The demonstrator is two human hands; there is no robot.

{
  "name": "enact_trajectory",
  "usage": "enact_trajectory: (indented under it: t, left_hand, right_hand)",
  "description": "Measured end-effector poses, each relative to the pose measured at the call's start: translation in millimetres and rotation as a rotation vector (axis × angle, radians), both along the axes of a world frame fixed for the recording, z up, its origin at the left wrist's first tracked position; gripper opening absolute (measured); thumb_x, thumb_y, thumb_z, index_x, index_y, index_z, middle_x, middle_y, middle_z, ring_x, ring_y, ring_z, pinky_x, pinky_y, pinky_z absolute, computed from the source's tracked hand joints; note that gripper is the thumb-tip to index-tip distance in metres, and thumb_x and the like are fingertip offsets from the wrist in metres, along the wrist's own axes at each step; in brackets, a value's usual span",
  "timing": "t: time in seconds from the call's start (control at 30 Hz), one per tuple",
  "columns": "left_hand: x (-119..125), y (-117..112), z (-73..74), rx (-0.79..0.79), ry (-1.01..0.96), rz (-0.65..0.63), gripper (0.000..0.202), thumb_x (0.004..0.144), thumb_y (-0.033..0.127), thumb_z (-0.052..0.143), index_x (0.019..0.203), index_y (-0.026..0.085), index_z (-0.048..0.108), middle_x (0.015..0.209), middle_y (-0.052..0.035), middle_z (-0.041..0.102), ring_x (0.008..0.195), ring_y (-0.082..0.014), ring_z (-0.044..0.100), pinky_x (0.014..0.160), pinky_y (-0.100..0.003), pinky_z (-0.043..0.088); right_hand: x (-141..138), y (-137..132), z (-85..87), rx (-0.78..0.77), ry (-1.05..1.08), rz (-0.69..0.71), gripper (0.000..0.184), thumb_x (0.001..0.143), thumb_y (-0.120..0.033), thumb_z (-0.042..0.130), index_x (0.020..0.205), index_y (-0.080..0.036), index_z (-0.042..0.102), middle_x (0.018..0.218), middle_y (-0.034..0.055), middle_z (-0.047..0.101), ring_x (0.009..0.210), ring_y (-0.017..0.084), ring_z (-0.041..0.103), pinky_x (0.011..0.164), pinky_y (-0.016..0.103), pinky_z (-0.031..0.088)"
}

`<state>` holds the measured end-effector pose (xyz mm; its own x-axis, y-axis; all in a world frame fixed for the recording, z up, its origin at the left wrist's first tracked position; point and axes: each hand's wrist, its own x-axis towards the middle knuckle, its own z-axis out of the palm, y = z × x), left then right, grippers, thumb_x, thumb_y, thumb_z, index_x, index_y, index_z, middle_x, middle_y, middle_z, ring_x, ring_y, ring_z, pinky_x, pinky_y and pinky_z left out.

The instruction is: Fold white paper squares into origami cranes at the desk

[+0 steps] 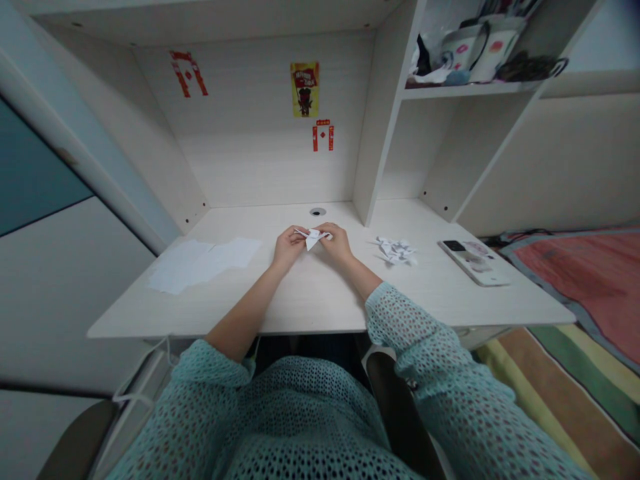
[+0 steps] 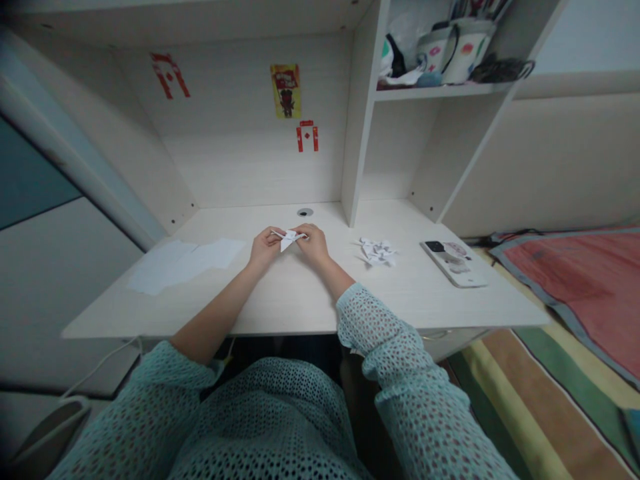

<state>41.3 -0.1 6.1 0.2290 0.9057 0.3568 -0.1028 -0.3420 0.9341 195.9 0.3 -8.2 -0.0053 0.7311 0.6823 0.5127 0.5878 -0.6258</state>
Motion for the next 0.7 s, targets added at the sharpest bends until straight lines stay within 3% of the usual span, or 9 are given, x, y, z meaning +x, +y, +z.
enact_trajectory:
  t: [0.3,0.57,0.7]
  left_hand:
    - [0.3,-1.5,2.7,0.023,0.017,0.027,0.025,0.058,0.025,0.072,0.078,0.017,0.059,0.076,-0.0022,0.066,0.07,-0.0138,0.062,0.07,-0.025,0.045]
    - [-0.4,0.7,0.7,0.012,-0.016,0.009,0.023,0.059,0.023,0.069,0.079,0.017,0.058,0.074,-0.0021,0.066,0.071,-0.0152,0.063,0.069,-0.027,0.047]
    - [-0.7,0.8,1.7,0.016,0.025,0.044,0.023,0.06,0.02,0.068,0.08,0.017,0.059,0.073,-0.0016,0.066,0.068,-0.014,0.062,0.067,-0.025,0.046]
  right_hand:
    - [-0.6,2.0,-4.8,-0.056,-0.128,-0.15,0.022,0.072,-0.016,0.048,0.075,-0.02,0.07,0.079,0.0059,0.066,0.077,0.02,0.057,0.071,0.03,0.042]
    - [-1.8,-0.9,-4.8,-0.119,-0.062,-0.136,0.023,0.071,-0.019,0.047,0.068,-0.02,0.07,0.067,0.0034,0.063,0.064,0.016,0.055,0.063,0.026,0.038]
    - [-1.4,-1.1,-5.3,-0.25,-0.011,-0.058,0.027,0.076,-0.025,0.047,0.061,-0.019,0.069,0.055,0.0006,0.06,0.054,0.013,0.052,0.056,0.024,0.034]
